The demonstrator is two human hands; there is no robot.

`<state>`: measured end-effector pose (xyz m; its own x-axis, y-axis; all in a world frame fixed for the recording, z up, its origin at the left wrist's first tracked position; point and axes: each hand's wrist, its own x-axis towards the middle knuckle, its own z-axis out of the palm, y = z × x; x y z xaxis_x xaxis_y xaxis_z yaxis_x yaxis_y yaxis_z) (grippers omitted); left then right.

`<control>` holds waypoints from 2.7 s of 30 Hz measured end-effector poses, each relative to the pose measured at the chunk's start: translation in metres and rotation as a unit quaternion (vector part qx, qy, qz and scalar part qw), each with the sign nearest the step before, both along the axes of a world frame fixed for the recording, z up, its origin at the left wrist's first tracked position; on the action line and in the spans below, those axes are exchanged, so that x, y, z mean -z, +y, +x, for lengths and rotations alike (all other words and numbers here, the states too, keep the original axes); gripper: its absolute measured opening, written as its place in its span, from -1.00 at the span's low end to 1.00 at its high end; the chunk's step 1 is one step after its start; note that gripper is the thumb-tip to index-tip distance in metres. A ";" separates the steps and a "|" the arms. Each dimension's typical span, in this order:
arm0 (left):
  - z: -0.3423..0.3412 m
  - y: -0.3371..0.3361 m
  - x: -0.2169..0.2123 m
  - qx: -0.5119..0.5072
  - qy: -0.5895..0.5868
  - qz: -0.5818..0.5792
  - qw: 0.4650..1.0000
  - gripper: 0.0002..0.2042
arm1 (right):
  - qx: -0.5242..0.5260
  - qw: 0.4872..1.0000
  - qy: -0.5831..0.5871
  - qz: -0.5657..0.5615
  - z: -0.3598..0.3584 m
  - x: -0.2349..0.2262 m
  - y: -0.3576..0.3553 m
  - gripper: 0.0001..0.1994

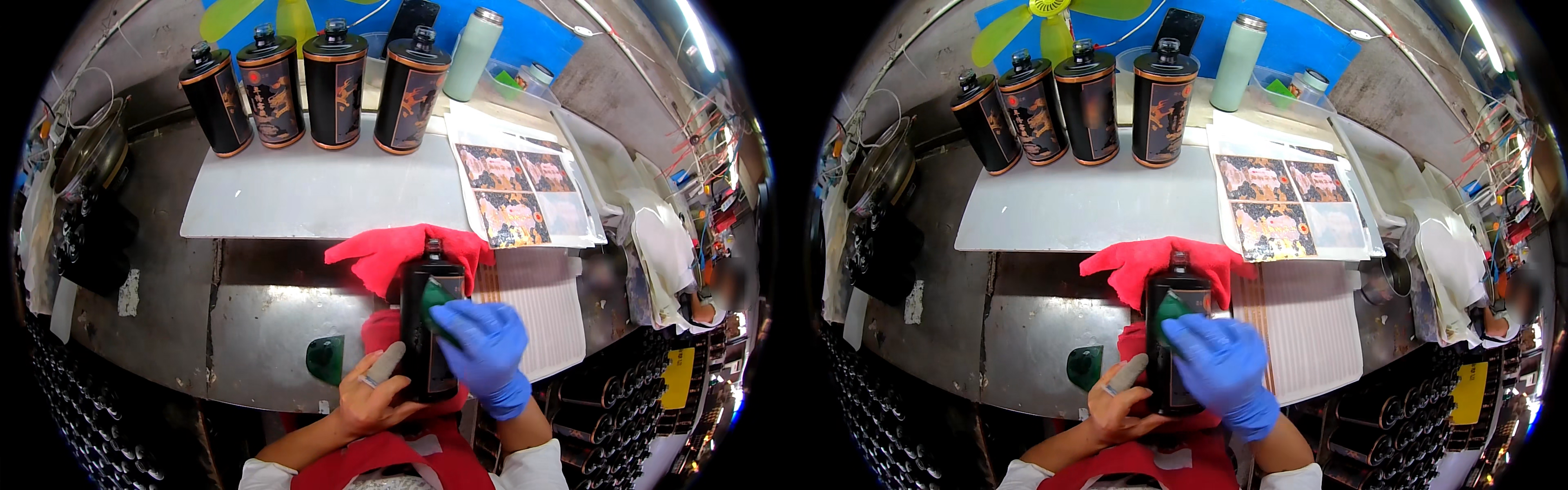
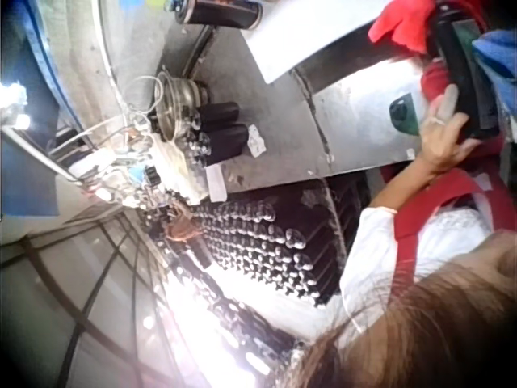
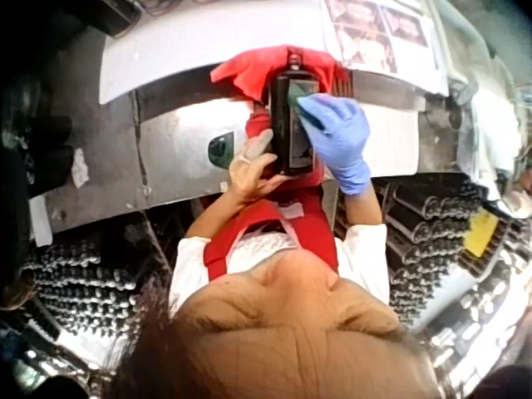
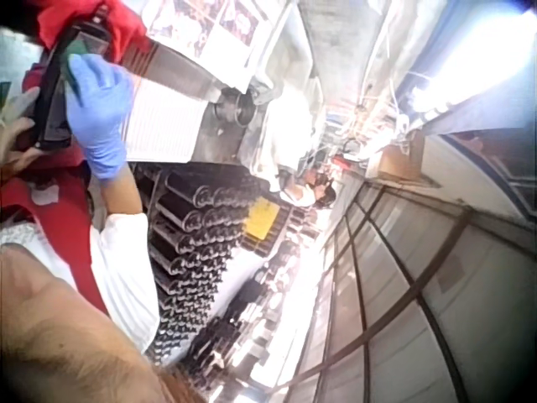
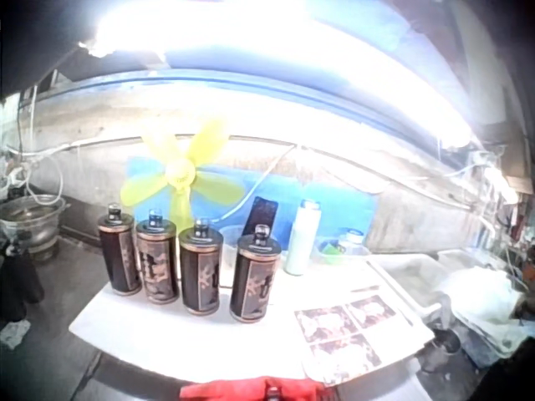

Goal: The person applies decorative stickers to cylindrical black containers, smooths them with a green tool, and attaches copper-colored bands to the top and bottom rims. The finished containers are placed on a nearby shelf.

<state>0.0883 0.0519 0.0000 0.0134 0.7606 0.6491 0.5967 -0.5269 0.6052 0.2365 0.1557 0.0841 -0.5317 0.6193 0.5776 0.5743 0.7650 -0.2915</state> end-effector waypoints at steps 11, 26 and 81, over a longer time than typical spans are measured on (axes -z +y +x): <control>0.011 -0.010 0.022 -0.010 -0.119 -0.004 0.993 -0.08 | -0.077 0.996 -0.041 0.030 0.002 -0.002 -0.001 -0.59; 0.003 -0.016 0.034 0.094 -0.283 -0.114 0.948 -0.18 | -0.117 0.957 0.162 -0.211 0.049 0.027 -0.088 -0.63; 0.065 0.013 0.002 -0.089 -0.384 -0.366 0.843 -0.01 | -0.041 0.808 0.060 -0.585 0.175 0.125 0.183 -0.59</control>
<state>0.1537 0.0648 -0.0017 -0.3538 0.9067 -0.2297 -0.0899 0.2115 0.9732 0.4115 0.3390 -0.0409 -0.5823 0.7440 -0.3276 0.4494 -0.0412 -0.8924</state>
